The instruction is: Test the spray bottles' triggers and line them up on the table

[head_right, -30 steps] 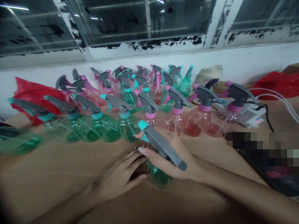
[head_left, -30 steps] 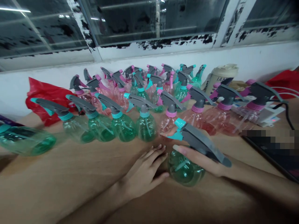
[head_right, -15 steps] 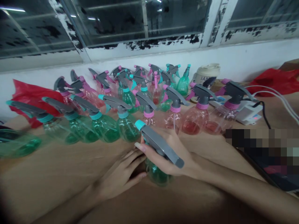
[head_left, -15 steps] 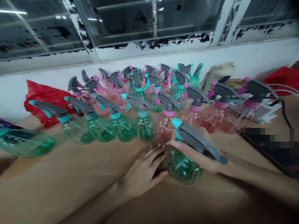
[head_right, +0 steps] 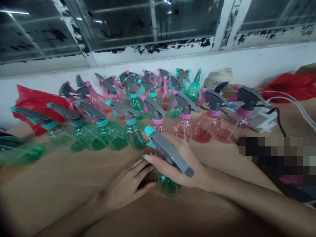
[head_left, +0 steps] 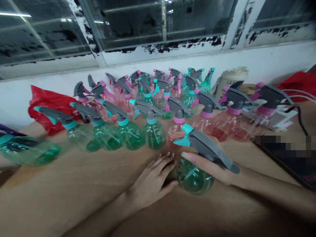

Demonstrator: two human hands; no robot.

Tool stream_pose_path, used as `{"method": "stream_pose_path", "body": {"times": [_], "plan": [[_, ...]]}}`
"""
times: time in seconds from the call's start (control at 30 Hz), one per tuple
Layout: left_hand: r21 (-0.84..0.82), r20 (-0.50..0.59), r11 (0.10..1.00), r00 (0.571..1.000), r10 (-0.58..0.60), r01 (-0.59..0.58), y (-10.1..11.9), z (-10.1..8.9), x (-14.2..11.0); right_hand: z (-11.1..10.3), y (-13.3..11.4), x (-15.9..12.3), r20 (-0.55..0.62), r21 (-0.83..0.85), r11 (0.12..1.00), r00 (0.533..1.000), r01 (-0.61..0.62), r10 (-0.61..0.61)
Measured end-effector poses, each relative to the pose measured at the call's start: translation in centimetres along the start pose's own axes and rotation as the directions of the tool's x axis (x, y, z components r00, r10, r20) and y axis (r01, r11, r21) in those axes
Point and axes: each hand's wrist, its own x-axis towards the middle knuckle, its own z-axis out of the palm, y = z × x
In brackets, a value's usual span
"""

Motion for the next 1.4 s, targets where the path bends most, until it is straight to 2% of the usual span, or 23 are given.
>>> {"method": "stream_pose_path", "body": {"times": [0.37,0.57,0.8,1.07,1.3,1.4], "plan": [[-0.021,-0.017,1.0,1.0,0.004,-0.004,-0.02,-0.05,0.01,0.2,0.59,-0.03,0.023,0.052,0.998,0.999,-0.023,0.022],[-0.007,-0.029,1.0,0.999,0.013,-0.013,-0.13,0.21,-0.09,-0.12,0.16,0.27,0.038,-0.015,0.999,0.999,0.036,-0.036],[-0.012,-0.022,1.0,1.0,0.012,-0.012,-0.15,0.14,-0.01,-0.29,0.24,0.17,0.053,0.112,0.992,0.997,0.055,-0.061],[0.011,0.019,1.0,1.0,-0.002,0.002,0.04,-0.11,0.05,-0.2,0.36,0.25,0.038,0.075,0.996,0.998,0.051,-0.054],[0.013,-0.015,1.0,1.0,-0.001,0.001,0.03,-0.03,-0.03,0.13,0.38,0.03,-0.022,0.003,1.0,1.0,-0.005,0.005],[0.003,-0.046,1.0,0.999,0.007,-0.006,-0.04,0.16,-0.08,0.12,0.21,-0.06,-0.027,-0.018,1.0,1.0,0.013,-0.014]]}}
